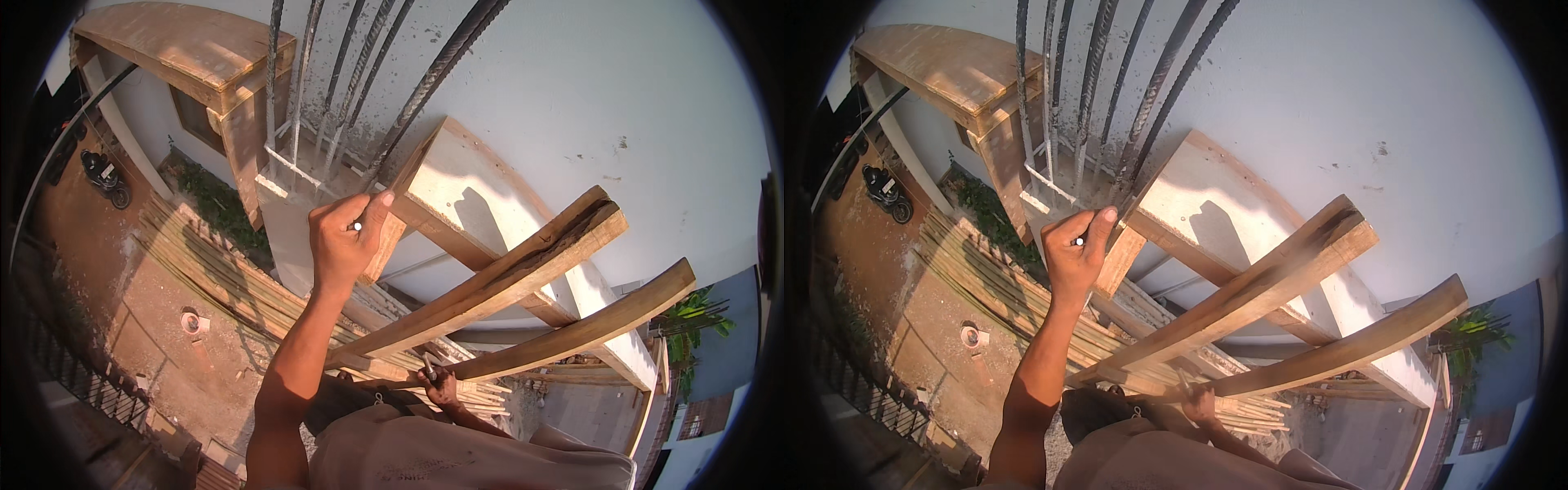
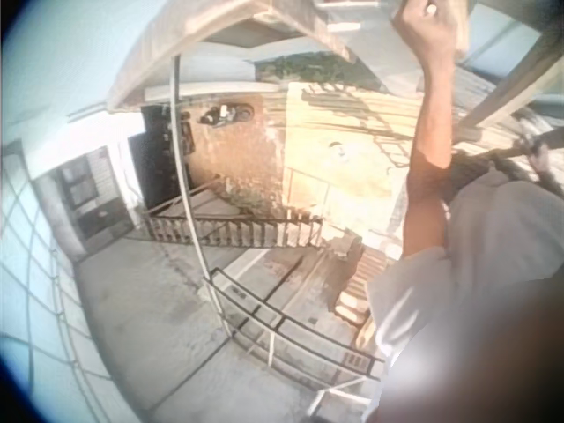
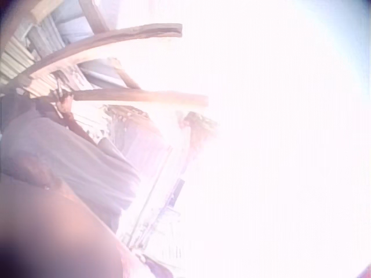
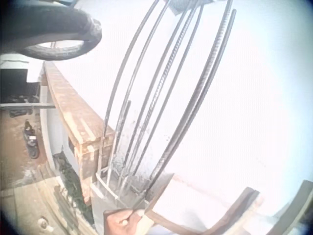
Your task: The person uses a hammer to drive nails into wooden planks, securing them to a vertical rebar framework. They repeatedly position planks, align them, and hammer nails to assemble a wooden formwork structure.
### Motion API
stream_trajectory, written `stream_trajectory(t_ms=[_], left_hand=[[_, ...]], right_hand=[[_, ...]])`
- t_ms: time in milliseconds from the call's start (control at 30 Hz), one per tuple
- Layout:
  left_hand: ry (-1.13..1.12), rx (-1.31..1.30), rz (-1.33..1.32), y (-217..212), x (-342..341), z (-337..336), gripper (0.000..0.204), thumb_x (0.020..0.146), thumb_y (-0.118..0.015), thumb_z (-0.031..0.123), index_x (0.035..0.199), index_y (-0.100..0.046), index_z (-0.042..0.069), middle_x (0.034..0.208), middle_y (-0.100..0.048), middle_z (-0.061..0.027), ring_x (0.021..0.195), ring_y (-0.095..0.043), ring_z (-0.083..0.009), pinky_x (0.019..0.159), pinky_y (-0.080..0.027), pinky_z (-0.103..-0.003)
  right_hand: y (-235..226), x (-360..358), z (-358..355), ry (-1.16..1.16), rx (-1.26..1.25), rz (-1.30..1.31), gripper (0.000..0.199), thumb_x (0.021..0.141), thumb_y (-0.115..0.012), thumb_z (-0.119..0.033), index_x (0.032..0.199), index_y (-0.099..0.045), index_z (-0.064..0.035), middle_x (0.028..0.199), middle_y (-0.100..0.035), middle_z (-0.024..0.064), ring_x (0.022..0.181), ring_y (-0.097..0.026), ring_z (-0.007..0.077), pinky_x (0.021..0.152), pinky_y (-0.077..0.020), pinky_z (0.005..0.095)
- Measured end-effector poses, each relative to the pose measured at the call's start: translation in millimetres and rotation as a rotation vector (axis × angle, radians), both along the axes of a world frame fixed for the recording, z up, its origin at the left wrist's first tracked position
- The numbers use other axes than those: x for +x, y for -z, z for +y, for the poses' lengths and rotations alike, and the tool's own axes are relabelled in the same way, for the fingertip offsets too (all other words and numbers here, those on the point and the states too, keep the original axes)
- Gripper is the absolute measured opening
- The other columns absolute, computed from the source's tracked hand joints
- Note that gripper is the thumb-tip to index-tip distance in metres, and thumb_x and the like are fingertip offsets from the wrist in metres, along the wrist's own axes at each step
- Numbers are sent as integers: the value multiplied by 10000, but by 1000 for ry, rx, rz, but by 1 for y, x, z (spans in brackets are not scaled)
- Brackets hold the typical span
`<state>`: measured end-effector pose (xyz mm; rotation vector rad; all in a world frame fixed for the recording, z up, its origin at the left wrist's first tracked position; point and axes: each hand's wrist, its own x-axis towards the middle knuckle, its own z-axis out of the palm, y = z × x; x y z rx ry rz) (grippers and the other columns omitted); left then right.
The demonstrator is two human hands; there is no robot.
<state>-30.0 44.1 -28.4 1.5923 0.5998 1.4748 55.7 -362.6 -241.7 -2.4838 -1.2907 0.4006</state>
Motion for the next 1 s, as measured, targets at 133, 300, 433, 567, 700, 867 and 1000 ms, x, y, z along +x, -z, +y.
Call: stream_trajectory(t_ms=[133, 300, 433, 567, 700, 867, 1000], left_hand=[[193, 347, 208, -53, 52, 22, 229, 937, -660, 176, 893, -709, -44, 702, -661, -159, 586, -632, -256, 583, -479, -371], [169, 638, 762, -81, 124, 39, 180, 890, -613, 85, 1034, -718, 60, 1007, -662, -139, 788, -675, -382, 718, -549, -464], [248, 692, 1084, -85, 157, 50, 366, 899, -473, 42, 1192, -678, 120, 1191, -629, -102, 876, -690, -374, 837, -564, -461], [236, 729, 1047, -83, 170, 51, 334, 873, -579, 52, 1178, -690, 131, 1189, -638, -77, 889, -684, -355, 818, -552, -451], [267, 704, 1035, -80, 175, 50, 315, 854, -573, 27, 1140, -684, 100, 1143, -626, -88, 858, -684, -363, 802, -553, -459], [316, 702, 960, -73, 179, 56, 305, 831, -584, -29, 1107, -674, 67, 1099, -611, -102, 826, -674, -363, 754, -552, -454], [332, 685, 761, -71, 179, 57, 237, 890, -575, 0, 1103, -667, 52, 1025, -624, -136, 848, -660, -344, 714, -523, -427]], right_hand=[[0, -2, -1, 128, 13, 150, 294, 910, -647, -432, 917, -752, -158, 817, -714, 105, 849, -667, 341, 832, -427, 478], [-1, 0, 0, 138, -23, 66, 355, 876, -664, -473, 881, -759, -131, 826, -718, 137, 815, -684, 355, 758, -485, 479], [-11, 3, 3, 155, -223, 172, 429, 915, -573, -510, 945, -758, -124, 980, -722, 159, 930, -671, 362, 884, -464, 468], [-22, 5, 6, 172, -164, 221, 443, 910, -563, -527, 941, -762, -133, 966, -722, 131, 961, -667, 326, 897, -452, 454], [-24, 5, 5, 188, -114, 167, 374, 881, -610, -482, 925, -763, -143, 915, -724, 103, 947, -657, 291, 897, -449, 428], [-16, 4, -5, 176, 53, 119, 282, 768, -687, -347, 946, -759, -140, 935, -732, 80, 938, -660, 265, 880, -450, 401], [-16, 6, -10, 128, 68, 94, 305, 720, -689, -303, 968, -750, -134, 954, -729, 77, 948, -662, 262, 887, -453, 403]])
